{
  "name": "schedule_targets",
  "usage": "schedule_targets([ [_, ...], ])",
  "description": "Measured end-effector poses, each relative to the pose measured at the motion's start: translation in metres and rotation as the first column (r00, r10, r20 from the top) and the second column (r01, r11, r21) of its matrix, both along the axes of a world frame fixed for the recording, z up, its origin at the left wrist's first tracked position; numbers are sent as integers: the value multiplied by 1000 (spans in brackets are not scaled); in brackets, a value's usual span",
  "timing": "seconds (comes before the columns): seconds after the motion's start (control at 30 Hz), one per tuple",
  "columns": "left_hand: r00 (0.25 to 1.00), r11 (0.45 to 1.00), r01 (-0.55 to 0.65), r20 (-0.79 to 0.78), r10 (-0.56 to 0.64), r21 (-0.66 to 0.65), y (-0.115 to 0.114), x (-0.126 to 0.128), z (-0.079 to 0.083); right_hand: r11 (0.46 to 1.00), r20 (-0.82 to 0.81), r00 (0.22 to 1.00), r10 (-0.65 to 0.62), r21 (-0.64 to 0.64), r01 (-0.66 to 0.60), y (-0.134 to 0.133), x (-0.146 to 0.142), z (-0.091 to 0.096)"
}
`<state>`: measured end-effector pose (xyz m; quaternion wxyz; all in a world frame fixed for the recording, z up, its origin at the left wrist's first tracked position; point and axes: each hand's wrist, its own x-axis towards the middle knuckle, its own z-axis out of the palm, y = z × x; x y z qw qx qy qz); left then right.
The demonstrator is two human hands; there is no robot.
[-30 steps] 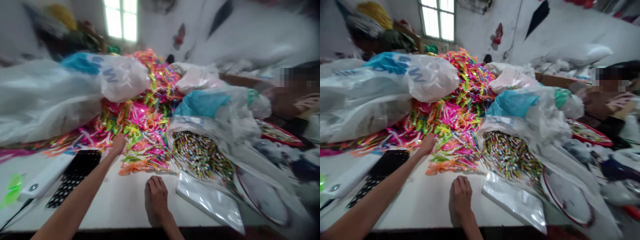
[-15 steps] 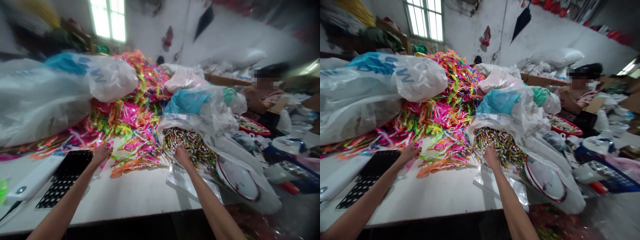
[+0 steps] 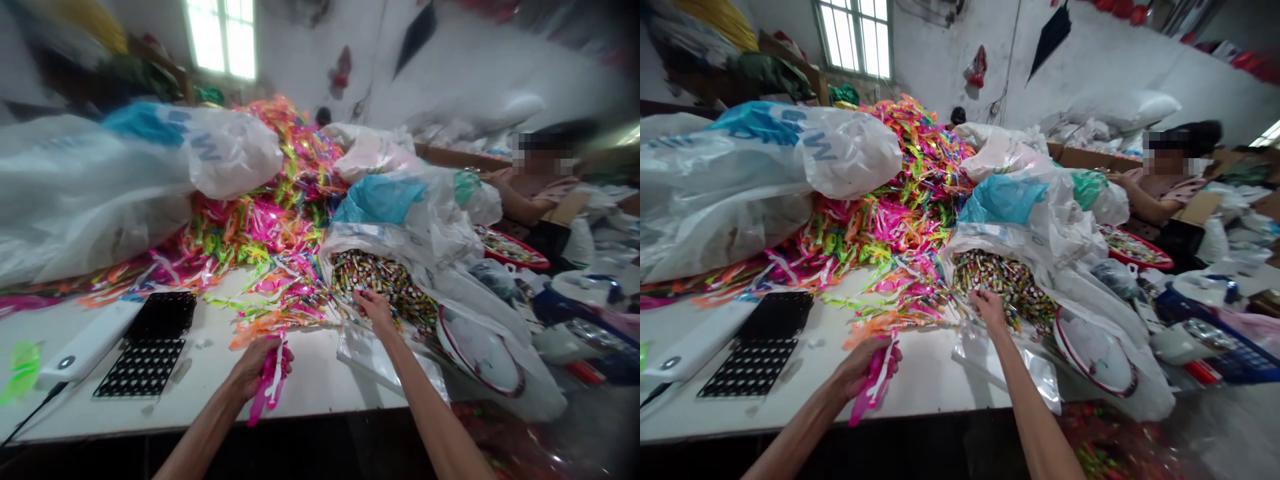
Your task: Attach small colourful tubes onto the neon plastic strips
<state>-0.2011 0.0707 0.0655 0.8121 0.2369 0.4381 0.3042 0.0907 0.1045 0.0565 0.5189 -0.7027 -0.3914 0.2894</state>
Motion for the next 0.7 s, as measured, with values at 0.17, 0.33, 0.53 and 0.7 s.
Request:
schedule_targets([
  [0.17, 998, 999, 51, 44, -50, -4, -2, 20, -8, 994, -300, 949, -91, 28, 105, -6, -20, -8],
  [0.33, 994, 978, 106, -33, -102, 180, -1, 9, 6, 989, -425, 894, -143, -19, 149, -2, -2, -7],
  [0.53, 990, 982, 141, -42, -136, 129, -1, 4, 10, 998, -528, 849, -2, -59, -34, -15, -15, -1],
  [0.7, 988, 971, 152, -39, -148, 186, 1, 10, 4, 988, -658, 745, 108, -10, -152, -29, -69, -4],
])
